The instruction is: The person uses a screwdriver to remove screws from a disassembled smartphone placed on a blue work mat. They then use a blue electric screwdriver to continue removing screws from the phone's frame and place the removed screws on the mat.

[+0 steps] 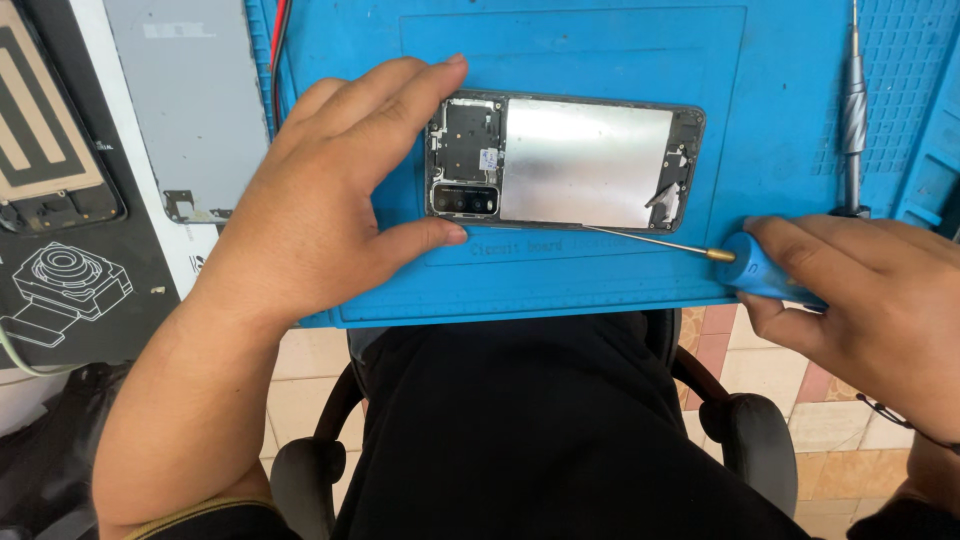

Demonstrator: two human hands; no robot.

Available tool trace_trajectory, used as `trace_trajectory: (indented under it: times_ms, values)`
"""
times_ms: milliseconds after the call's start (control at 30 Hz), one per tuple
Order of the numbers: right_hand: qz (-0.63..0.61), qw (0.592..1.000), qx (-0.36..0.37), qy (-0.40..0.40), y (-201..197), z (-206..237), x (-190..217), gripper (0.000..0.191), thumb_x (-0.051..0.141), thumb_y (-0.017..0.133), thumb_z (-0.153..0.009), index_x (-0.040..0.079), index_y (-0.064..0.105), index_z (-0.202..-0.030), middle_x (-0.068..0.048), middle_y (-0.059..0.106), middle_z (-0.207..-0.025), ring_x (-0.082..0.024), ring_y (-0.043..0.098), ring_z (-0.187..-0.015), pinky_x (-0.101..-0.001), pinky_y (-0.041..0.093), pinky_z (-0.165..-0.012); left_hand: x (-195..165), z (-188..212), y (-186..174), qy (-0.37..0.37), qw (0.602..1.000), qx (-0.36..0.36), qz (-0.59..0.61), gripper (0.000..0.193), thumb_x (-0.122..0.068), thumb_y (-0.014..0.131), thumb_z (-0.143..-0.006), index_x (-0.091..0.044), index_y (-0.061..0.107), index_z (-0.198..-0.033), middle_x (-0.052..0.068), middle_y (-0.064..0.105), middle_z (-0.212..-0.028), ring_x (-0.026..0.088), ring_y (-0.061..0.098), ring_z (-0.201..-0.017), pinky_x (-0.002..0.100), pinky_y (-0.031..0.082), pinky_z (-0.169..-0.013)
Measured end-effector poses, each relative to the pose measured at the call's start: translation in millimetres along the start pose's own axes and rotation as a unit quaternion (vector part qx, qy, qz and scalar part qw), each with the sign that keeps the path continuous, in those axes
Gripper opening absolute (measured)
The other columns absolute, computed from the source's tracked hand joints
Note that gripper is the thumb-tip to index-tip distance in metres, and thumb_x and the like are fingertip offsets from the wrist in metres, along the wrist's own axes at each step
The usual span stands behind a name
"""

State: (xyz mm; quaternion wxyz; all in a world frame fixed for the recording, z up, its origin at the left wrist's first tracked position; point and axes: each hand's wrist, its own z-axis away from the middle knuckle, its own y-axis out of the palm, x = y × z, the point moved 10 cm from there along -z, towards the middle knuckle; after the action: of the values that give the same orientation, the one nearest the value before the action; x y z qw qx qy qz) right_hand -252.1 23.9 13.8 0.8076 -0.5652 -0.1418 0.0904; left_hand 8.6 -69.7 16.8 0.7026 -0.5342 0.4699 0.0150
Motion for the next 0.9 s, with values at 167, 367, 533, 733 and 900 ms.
trace_trajectory:
  times_ms: [167, 367, 533, 733, 900]
  values:
    - [0.018, 0.998, -0.055, -0.036, -8, 1, 12, 0.054, 0.026, 0.087, -0.067, 0.004, 0.074, -0.114, -0.009, 0.075, -0.094, -0.022, 0.069, -0.069, -0.0338, 0.056, -0.064, -1, 1, 1, -0.001, 1.000, 0.000, -0.009, 0.098, -0.028, 0.094, -0.072, -0.010, 0.046, -0.156, 0.010, 0.054, -0.149, 0.034, 0.054, -0.125, 0.045, 0.043, -0.111]
    - [0.022, 0.997, -0.061, -0.030, -11, -1, 15, 0.057, 0.030, 0.088, -0.064, 0.005, 0.076, -0.114, -0.009, 0.076, -0.095, -0.022, 0.069, -0.070, -0.0335, 0.056, -0.064, -4, 0, -1, 0.011, 1.000, -0.007, -0.011, 0.098, -0.028, 0.095, -0.073, -0.011, 0.046, -0.156, 0.010, 0.055, -0.149, 0.033, 0.054, -0.126, 0.045, 0.043, -0.112]
    - [0.011, 0.996, -0.082, -0.029, -15, -1, 16, 0.054, 0.027, 0.088, -0.066, 0.004, 0.076, -0.114, -0.010, 0.075, -0.095, -0.023, 0.069, -0.071, -0.0345, 0.057, -0.065, -1, 2, 1, -0.003, 1.000, -0.001, -0.002, 0.098, -0.027, 0.094, -0.071, -0.011, 0.047, -0.155, 0.010, 0.055, -0.149, 0.033, 0.054, -0.124, 0.045, 0.043, -0.111]
    - [0.013, 0.994, -0.095, -0.044, -20, -2, 19, 0.053, 0.026, 0.087, -0.066, 0.005, 0.076, -0.113, -0.010, 0.074, -0.094, -0.024, 0.069, -0.072, -0.0350, 0.056, -0.066, -4, 0, 0, 0.003, 1.000, -0.003, -0.007, 0.098, -0.028, 0.094, -0.071, -0.011, 0.047, -0.155, 0.010, 0.055, -0.148, 0.033, 0.054, -0.125, 0.045, 0.043, -0.112]
    - [0.005, 0.995, -0.085, -0.044, -17, -2, 22, 0.054, 0.027, 0.087, -0.067, 0.006, 0.075, -0.115, -0.009, 0.073, -0.092, -0.024, 0.069, -0.072, -0.0347, 0.056, -0.065, -4, 0, 0, 0.001, 1.000, -0.003, -0.005, 0.098, -0.028, 0.095, -0.071, -0.011, 0.047, -0.155, 0.010, 0.056, -0.148, 0.033, 0.055, -0.124, 0.044, 0.043, -0.111]
